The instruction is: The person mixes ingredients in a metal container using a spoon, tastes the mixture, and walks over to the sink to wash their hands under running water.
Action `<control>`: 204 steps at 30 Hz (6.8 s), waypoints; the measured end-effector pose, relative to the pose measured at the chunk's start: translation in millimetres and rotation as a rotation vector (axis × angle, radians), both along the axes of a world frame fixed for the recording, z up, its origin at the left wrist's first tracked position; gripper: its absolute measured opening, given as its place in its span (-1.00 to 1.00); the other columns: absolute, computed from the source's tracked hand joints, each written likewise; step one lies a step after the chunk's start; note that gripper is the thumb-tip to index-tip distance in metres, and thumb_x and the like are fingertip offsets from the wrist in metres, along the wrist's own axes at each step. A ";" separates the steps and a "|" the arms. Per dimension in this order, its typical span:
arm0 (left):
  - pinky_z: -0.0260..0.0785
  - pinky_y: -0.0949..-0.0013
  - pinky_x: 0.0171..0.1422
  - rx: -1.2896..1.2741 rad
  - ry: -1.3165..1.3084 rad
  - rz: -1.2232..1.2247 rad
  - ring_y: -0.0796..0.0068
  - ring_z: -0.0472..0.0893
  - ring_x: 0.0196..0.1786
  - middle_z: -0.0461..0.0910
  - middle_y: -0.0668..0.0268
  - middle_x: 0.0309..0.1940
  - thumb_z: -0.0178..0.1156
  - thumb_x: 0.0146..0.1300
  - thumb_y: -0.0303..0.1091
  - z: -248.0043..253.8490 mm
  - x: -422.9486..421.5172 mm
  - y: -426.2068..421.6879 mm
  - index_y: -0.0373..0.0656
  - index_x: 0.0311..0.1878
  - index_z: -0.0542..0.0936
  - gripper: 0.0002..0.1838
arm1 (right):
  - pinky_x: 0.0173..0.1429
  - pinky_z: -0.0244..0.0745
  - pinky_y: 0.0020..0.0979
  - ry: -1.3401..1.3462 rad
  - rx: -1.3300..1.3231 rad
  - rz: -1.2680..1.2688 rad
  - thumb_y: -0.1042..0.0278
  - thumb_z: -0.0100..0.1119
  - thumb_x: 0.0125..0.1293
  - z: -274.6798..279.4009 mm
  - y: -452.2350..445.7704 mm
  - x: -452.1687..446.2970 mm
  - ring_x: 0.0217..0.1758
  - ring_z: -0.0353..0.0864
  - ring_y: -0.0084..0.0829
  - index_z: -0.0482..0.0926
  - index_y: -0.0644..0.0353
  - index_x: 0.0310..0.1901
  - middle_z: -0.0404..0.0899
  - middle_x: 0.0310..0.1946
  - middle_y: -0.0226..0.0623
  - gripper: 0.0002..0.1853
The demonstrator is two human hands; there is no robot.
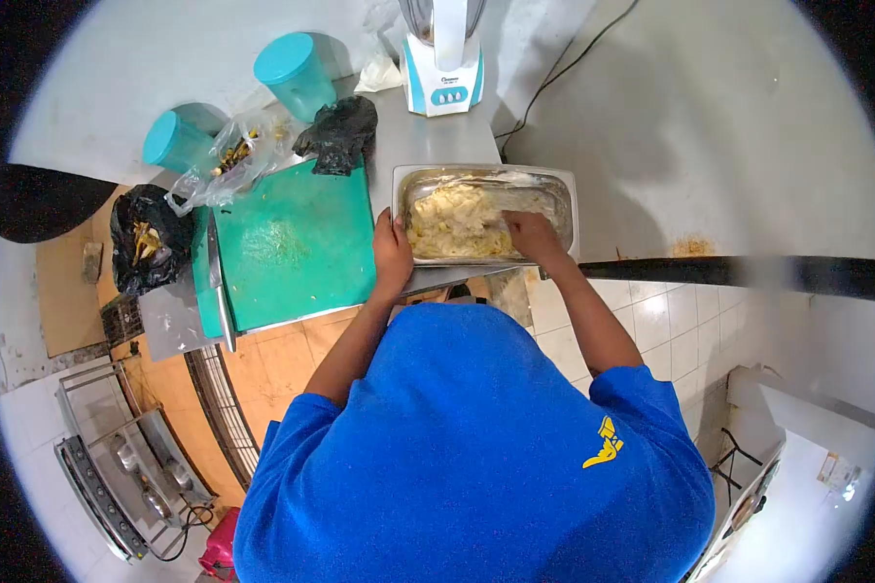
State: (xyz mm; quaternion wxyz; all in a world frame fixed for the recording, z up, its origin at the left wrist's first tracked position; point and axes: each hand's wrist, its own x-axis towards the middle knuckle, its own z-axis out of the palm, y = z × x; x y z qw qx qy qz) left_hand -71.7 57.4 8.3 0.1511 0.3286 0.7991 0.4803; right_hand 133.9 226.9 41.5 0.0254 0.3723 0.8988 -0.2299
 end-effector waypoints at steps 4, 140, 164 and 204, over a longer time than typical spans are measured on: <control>0.31 0.17 0.14 0.047 -0.017 0.014 -0.03 0.49 0.03 0.48 -0.15 -0.02 -0.13 0.40 -0.27 -2.4 -0.3 0.2 -0.40 0.13 0.36 -0.60 | -0.19 0.47 -0.32 0.178 -0.269 0.168 0.32 0.08 0.24 -19.3 1.0 -20.0 -0.32 0.59 -0.30 0.61 0.11 -0.03 0.64 -0.37 -0.19 -0.72; 0.18 0.06 0.20 0.170 0.270 -0.059 -0.03 0.41 0.07 0.44 -0.08 0.02 -0.03 0.24 -0.41 -21.9 -25.2 3.1 -0.40 0.01 0.47 -0.67 | -0.11 0.52 -0.13 0.093 0.157 -0.094 0.42 -0.06 0.20 14.7 -18.8 -28.5 -0.16 0.60 -0.12 0.53 -0.04 0.06 0.61 -0.20 -0.10 -0.63; 0.03 -0.03 0.30 0.015 0.415 -0.142 0.00 0.27 0.23 0.34 0.01 0.17 -0.01 0.29 -0.29 -15.0 -30.1 5.7 -0.30 0.02 0.52 -0.66 | -0.07 0.52 -0.18 -0.128 -0.035 0.456 0.35 -0.04 0.25 54.1 -9.1 -10.6 -0.13 0.61 -0.16 0.55 -0.18 0.06 0.60 -0.20 -0.16 -0.64; 0.09 -0.03 0.29 -0.186 0.425 -0.260 -0.02 0.27 0.28 0.27 0.02 0.25 -0.16 0.40 -0.27 -2.1 -28.1 11.2 -0.29 0.14 0.40 -0.62 | -0.08 0.53 -0.11 -0.220 -0.044 0.082 0.40 0.02 0.14 70.4 -2.6 96.1 -0.18 0.62 -0.10 0.60 0.08 -0.11 0.61 -0.27 -0.07 -0.72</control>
